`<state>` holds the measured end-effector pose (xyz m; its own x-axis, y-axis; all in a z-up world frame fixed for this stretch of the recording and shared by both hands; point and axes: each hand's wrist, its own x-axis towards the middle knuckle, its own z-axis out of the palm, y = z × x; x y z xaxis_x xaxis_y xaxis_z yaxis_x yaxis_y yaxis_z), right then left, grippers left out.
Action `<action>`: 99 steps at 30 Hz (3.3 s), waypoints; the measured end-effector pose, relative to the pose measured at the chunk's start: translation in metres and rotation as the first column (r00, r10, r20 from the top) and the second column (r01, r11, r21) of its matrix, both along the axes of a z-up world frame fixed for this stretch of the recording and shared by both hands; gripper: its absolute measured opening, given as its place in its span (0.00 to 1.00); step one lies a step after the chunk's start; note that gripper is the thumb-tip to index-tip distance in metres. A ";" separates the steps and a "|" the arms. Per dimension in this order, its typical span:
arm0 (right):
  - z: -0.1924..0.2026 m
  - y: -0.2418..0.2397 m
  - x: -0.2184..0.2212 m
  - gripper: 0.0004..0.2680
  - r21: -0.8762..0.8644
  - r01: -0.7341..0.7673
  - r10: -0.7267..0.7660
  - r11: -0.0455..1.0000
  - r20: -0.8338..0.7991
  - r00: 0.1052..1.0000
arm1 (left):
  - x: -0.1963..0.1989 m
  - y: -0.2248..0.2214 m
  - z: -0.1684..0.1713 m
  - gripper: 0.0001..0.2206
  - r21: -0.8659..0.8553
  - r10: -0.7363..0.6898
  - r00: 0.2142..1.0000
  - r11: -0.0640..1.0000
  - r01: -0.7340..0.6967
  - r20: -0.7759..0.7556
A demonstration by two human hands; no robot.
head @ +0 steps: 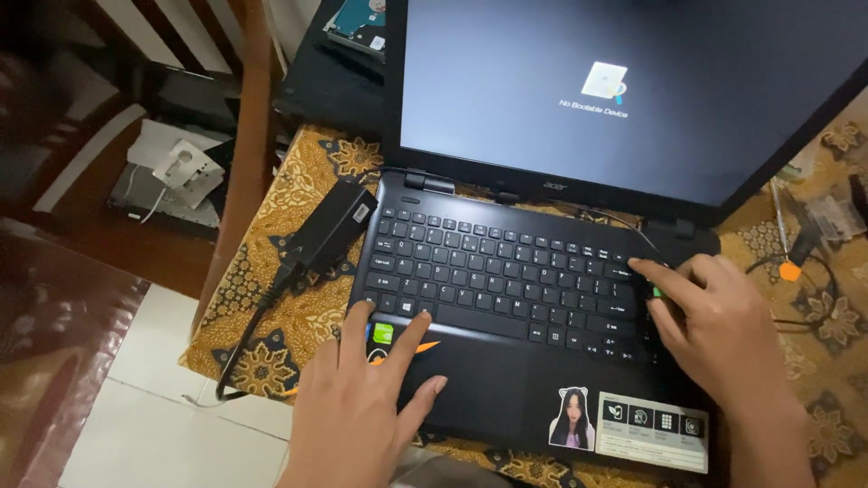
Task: Disassembling a laptop chassis using plastic prying tools and checking system information in the BIOS menu.
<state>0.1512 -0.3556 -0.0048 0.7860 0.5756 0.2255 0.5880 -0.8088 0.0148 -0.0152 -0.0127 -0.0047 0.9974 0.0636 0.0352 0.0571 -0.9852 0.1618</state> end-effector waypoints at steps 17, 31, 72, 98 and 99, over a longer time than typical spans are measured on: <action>0.003 0.006 -0.003 0.14 0.020 0.040 -0.040 0.999 0.013 0.999 | 0.010 0.003 0.007 0.26 0.061 -0.024 0.996 0.998 0.029 -0.083; 0.000 -0.002 -0.005 0.12 0.030 0.005 -0.006 1.000 0.036 0.999 | 0.027 0.012 0.025 0.24 -0.068 -0.030 0.996 0.997 0.024 -0.084; 0.006 -0.011 -0.011 0.16 0.070 0.064 -0.056 0.995 -0.114 0.992 | 0.125 0.030 0.051 0.19 -0.009 -0.071 0.988 0.998 0.070 -0.140; 0.000 -0.010 -0.009 0.15 0.139 -0.022 0.043 0.990 -0.150 0.988 | 0.131 0.041 0.041 0.17 -0.098 -0.005 0.965 0.995 -0.021 -0.261; 0.000 -0.010 -0.010 0.15 0.132 -0.012 0.034 0.991 -0.165 0.986 | 0.131 0.040 0.042 0.17 -0.090 -0.001 0.965 0.996 -0.023 -0.262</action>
<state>0.1415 -0.3655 -0.0051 0.8058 0.5684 0.1664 0.5918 -0.7835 -0.1893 0.1160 0.0275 0.0370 0.9702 0.0653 -0.2333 0.1202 -0.9659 0.2295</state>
